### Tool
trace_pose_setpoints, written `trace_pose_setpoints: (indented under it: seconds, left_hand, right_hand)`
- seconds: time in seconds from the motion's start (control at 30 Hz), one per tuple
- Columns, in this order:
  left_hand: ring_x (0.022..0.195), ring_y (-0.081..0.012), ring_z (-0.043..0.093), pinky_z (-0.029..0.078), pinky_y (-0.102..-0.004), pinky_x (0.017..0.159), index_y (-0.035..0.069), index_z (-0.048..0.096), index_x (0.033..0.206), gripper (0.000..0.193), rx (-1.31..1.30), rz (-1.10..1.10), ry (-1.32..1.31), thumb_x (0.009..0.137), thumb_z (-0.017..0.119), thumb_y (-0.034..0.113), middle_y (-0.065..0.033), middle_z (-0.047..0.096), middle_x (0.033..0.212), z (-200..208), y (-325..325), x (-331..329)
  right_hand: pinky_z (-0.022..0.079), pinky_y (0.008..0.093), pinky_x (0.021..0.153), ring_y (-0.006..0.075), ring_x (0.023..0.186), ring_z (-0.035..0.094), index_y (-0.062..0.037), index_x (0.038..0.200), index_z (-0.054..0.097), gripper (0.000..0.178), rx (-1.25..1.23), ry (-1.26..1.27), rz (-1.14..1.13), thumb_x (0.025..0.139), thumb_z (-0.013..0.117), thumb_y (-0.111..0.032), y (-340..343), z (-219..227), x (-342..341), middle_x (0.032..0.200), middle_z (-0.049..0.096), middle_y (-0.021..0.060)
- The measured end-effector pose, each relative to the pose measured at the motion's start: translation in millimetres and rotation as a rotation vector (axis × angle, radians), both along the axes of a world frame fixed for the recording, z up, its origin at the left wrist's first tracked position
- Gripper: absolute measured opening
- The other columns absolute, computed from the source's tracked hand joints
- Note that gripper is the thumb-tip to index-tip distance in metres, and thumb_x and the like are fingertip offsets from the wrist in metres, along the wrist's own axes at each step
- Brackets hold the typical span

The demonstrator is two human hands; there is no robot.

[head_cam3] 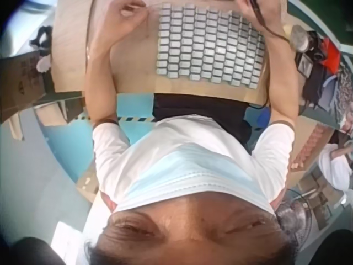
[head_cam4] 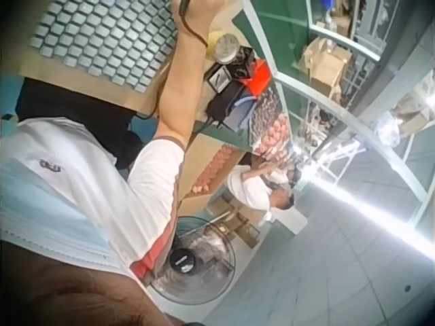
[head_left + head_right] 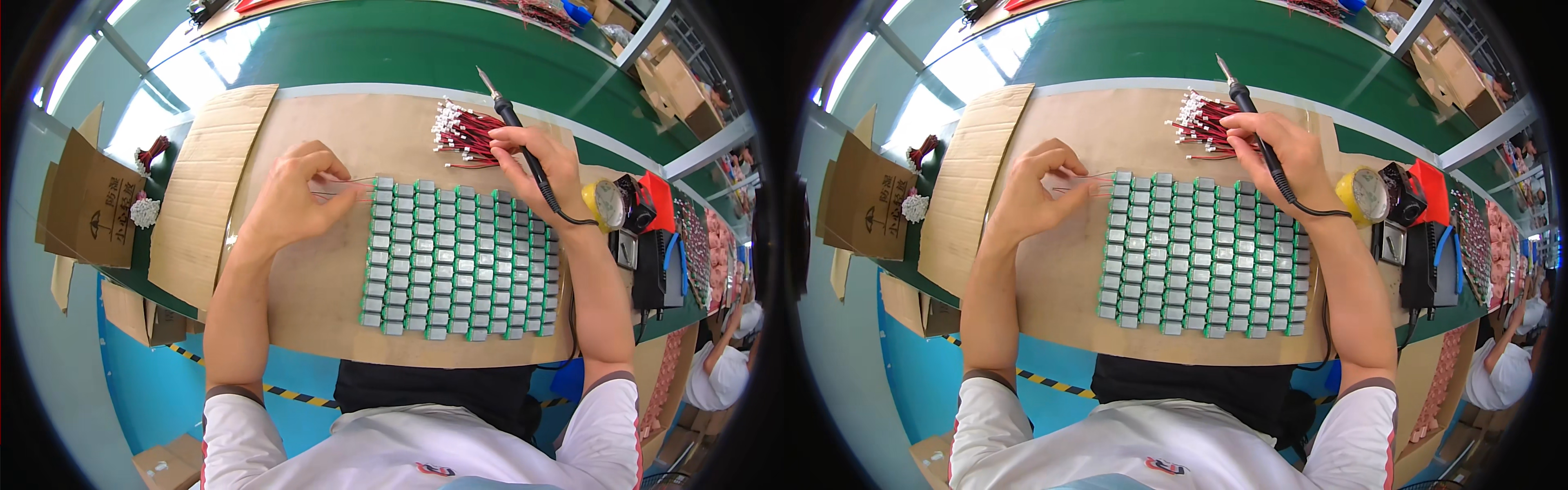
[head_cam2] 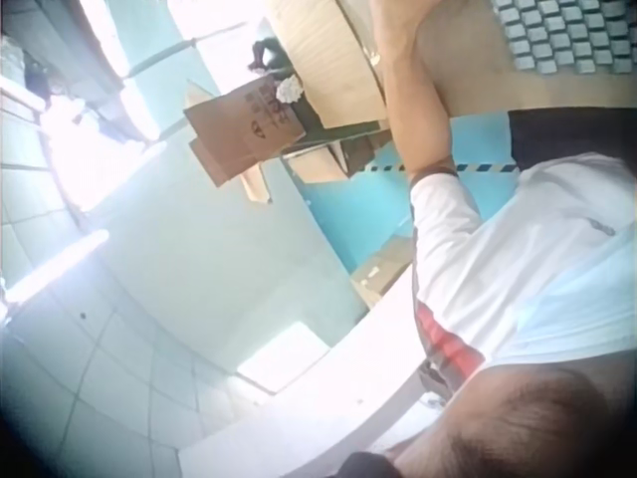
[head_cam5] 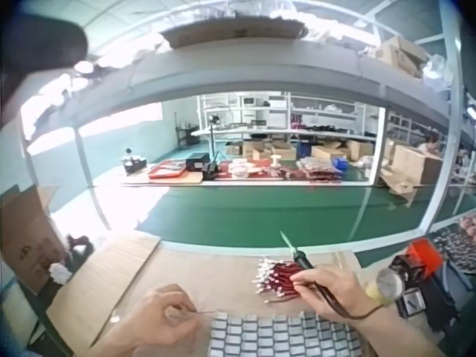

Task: Soldering thin wires to individual small electronic components arranged in a grid.

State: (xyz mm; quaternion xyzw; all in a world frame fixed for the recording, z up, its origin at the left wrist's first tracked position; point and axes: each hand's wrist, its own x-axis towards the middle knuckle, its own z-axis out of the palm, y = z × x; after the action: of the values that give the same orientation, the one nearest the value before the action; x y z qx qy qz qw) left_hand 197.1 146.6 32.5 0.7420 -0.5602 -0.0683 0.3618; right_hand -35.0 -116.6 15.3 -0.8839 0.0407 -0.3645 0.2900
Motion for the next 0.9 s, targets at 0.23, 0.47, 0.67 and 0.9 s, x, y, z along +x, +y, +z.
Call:
trace_pose_setpoints:
  seconds: [0.23, 0.47, 0.67, 0.9]
  left_hand:
    - [0.088, -0.0208, 0.069, 0.054, -0.0312, 0.078, -0.001, 0.075, 0.097, 0.016, -0.259, 0.1, -0.1, 0.083, 0.081, 0.003, -0.0104, 0.072, 0.096, -4.8, -7.1, -2.0]
    - [0.094, -0.024, 0.07, 0.057, -0.0353, 0.078, 0.005, 0.076, 0.119, 0.041, -0.386, 0.031, -0.308, 0.079, 0.087, 0.007, -0.0101, 0.076, 0.105, -14.4, -27.8, -18.8]
    - [0.088, -0.0258, 0.068, 0.058, -0.039, 0.076, 0.005, 0.078, 0.106, 0.028, -0.445, -0.058, -0.335, 0.079, 0.086, 0.01, -0.0073, 0.073, 0.095, -22.9, -43.3, -30.8]
    - [0.081, -0.0235, 0.069, 0.056, -0.0345, 0.066, 0.003, 0.08, 0.099, 0.021, -0.463, -0.056, -0.345, 0.079, 0.086, 0.005, -0.0083, 0.074, 0.087, -28.4, -46.4, -32.3]
  right_hand:
    - [0.058, 0.0346, 0.073, 0.0272, 0.083, 0.072, -0.0047, 0.115, 0.071, 0.03, -0.115, -0.003, -0.008, 0.087, 0.075, 0.006, -2.1, -1.1, 0.3, 0.094, 0.073, 0.0134]
    - [0.055, 0.0353, 0.068, 0.0264, 0.076, 0.069, -0.0058, 0.112, 0.071, 0.028, -0.114, -0.076, 0.122, 0.086, 0.077, 0.004, 21.3, 8.7, 10.9, 0.088, 0.071, 0.0127]
    - [0.055, 0.0345, 0.067, 0.0254, 0.074, 0.068, -0.0058, 0.111, 0.072, 0.028, -0.125, -0.099, 0.167, 0.085, 0.077, 0.005, 32.5, 11.4, 14.3, 0.088, 0.071, 0.0116]
    - [0.056, 0.0343, 0.071, 0.0262, 0.079, 0.071, -0.0044, 0.112, 0.071, 0.027, -0.075, -0.073, 0.159, 0.087, 0.076, 0.004, 23.2, 2.9, 14.6, 0.091, 0.072, 0.0125]
